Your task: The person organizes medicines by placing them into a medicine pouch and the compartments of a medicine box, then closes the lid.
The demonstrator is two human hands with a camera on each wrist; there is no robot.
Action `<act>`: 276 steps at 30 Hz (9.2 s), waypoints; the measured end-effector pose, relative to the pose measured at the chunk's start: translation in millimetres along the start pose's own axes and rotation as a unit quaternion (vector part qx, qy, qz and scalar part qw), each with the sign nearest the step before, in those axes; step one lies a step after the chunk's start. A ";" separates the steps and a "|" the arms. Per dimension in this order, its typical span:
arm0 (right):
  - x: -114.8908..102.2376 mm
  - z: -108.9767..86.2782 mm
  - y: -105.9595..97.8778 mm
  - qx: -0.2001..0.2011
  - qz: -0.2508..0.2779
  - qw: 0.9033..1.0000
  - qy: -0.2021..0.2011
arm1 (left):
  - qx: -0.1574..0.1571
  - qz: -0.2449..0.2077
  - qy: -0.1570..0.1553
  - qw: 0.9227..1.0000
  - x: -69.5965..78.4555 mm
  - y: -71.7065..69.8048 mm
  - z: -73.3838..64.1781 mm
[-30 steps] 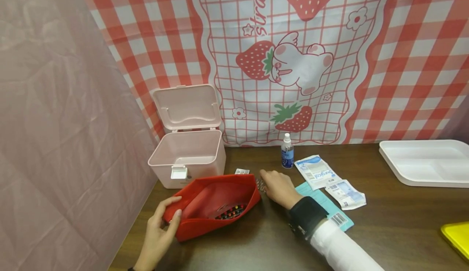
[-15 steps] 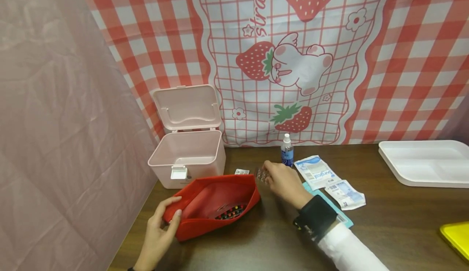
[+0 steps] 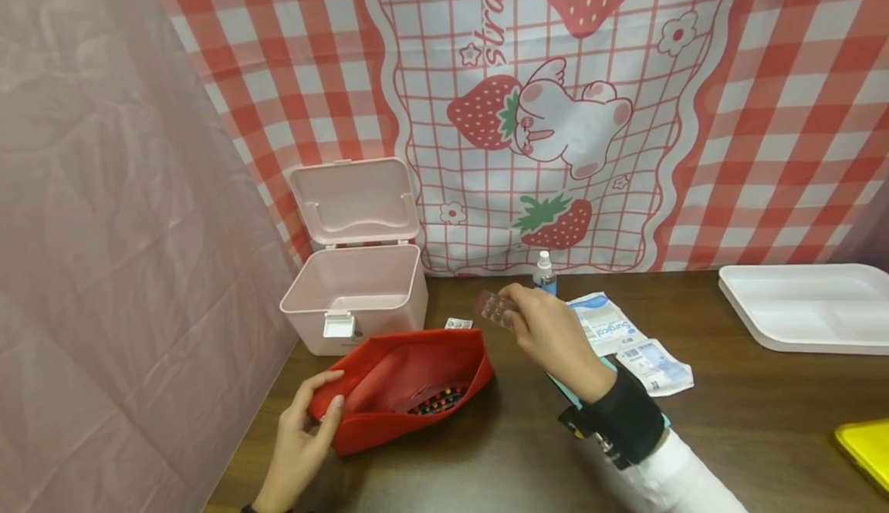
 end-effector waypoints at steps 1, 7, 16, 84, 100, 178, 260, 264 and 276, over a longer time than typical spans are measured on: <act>-3.0 0.0 -3.5 0.008 0.001 1.000 -0.004 | 0.000 -0.001 0.000 1.000 0.3 0.0 0.2; -26.7 -1.1 -21.5 0.046 0.014 0.998 -0.039 | -0.003 -0.005 -0.020 1.000 -1.6 0.2 0.6; -63.3 -7.7 -21.8 0.047 0.062 0.991 -0.106 | 0.001 -0.001 0.001 1.000 -3.1 0.0 0.6; -65.4 -12.6 12.0 0.013 0.011 0.995 -0.101 | -0.002 -0.003 -0.020 1.000 -4.1 0.7 -2.1; -6.8 3.2 12.0 0.019 0.019 1.000 -0.006 | -0.001 -0.005 -0.010 1.000 -3.1 0.4 -0.8; 51.3 16.4 157.6 -0.255 0.023 0.967 0.022 | -0.010 -0.005 -0.029 1.000 -4.4 1.9 -2.2; -106.2 -24.2 65.8 -0.061 0.033 0.969 -0.237 | -0.007 -0.002 -0.008 1.000 -1.8 1.2 -1.8; -109.4 -24.4 84.2 -0.096 0.011 0.968 -0.232 | -0.006 -0.001 -0.007 1.000 -0.6 1.4 -2.0; -104.7 -26.4 113.0 -0.162 -0.052 0.965 -0.197 | -0.009 0.003 -0.012 1.000 -0.5 1.9 -3.1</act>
Point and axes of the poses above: each hand's wrist, its own z-axis towards the middle knuckle, its own y-axis out of the palm, x = y × z, the point moved 8 cm from there along z, towards the middle knuckle, and after that the axes turned 2 degrees about y, right-handed, at the moved point
